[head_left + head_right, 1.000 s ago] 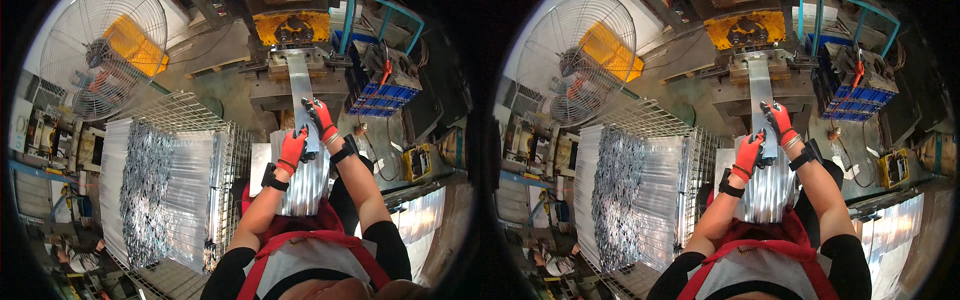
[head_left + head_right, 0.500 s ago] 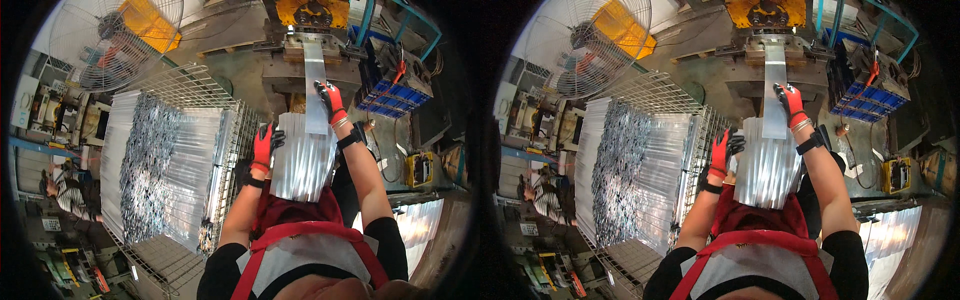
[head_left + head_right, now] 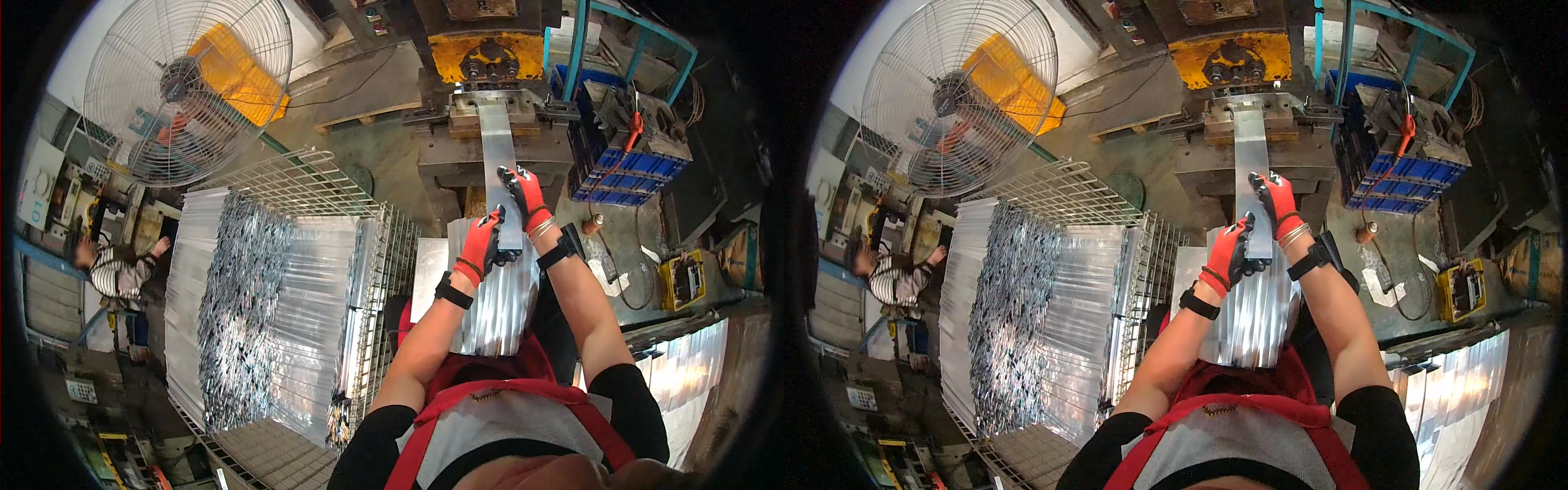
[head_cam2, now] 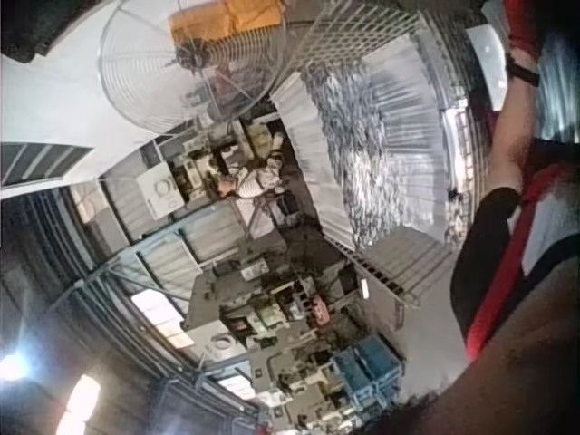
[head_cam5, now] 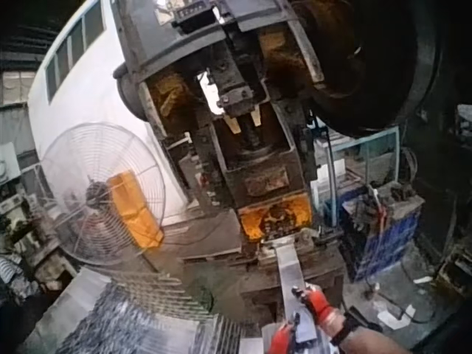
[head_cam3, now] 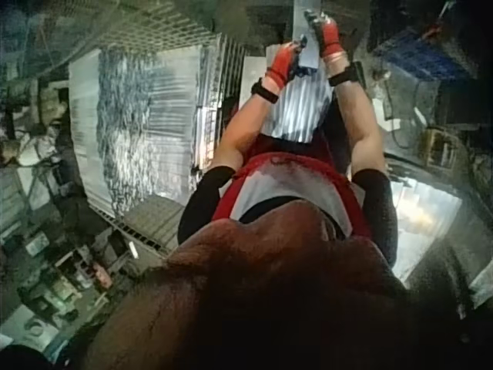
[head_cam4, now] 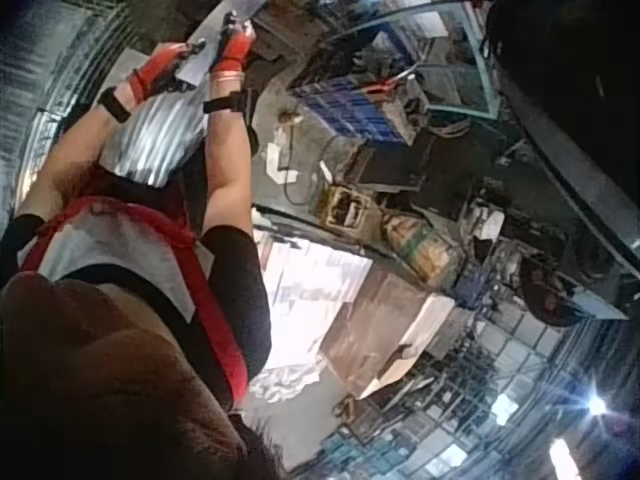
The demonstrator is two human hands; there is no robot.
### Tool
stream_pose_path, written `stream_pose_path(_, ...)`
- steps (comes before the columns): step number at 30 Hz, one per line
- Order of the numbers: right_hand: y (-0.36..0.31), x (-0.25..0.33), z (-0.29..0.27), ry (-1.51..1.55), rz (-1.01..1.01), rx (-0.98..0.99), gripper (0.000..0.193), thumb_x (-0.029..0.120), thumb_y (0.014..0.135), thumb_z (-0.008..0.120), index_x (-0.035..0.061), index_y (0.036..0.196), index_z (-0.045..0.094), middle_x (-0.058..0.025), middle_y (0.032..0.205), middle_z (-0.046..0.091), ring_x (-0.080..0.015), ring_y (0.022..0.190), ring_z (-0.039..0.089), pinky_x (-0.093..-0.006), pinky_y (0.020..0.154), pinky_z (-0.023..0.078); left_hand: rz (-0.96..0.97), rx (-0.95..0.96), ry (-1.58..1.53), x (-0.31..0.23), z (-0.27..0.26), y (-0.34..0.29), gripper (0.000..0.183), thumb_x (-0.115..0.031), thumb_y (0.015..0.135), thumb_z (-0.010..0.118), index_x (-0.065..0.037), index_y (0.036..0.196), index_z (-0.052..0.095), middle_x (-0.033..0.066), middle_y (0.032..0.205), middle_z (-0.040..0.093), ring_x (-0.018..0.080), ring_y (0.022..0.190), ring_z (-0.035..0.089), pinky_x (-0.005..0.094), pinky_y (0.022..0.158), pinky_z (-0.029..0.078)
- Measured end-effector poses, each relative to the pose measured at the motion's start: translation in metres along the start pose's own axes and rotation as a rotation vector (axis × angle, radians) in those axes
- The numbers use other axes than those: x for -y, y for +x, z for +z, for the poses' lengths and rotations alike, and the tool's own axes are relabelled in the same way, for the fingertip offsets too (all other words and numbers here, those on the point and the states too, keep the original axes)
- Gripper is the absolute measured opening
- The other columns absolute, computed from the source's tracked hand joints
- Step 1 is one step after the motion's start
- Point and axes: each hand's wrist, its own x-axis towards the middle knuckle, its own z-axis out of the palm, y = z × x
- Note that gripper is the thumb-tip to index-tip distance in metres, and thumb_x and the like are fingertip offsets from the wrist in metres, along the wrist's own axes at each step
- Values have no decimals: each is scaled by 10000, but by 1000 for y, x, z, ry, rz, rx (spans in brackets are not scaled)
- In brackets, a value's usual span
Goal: Manually feeding corrugated metal sheets into a press machine and stacking finished pieces.
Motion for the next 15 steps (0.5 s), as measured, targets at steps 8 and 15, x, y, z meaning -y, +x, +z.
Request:
stream_pose_path(8,0,-2,-2,12,-1,2,150,240,752,629,129,682,556,82,624,443,-34,548,371,-210,479,294,-49,-44,-144,-17,17,-18,178,-291,820,535,-140,726,527,-90,528,356,39,420,318,215,396,216)
stream_pose_path(15,18,-17,-12,-78,-44,-71,168,234,748,626,87,689,573,75,619,451,-42,550,376,-219,483,301,-64,-151,-87,-13,22,-6,208,-329,809,551,-140,728,520,-74,527,364,63,413,329,237,390,221)
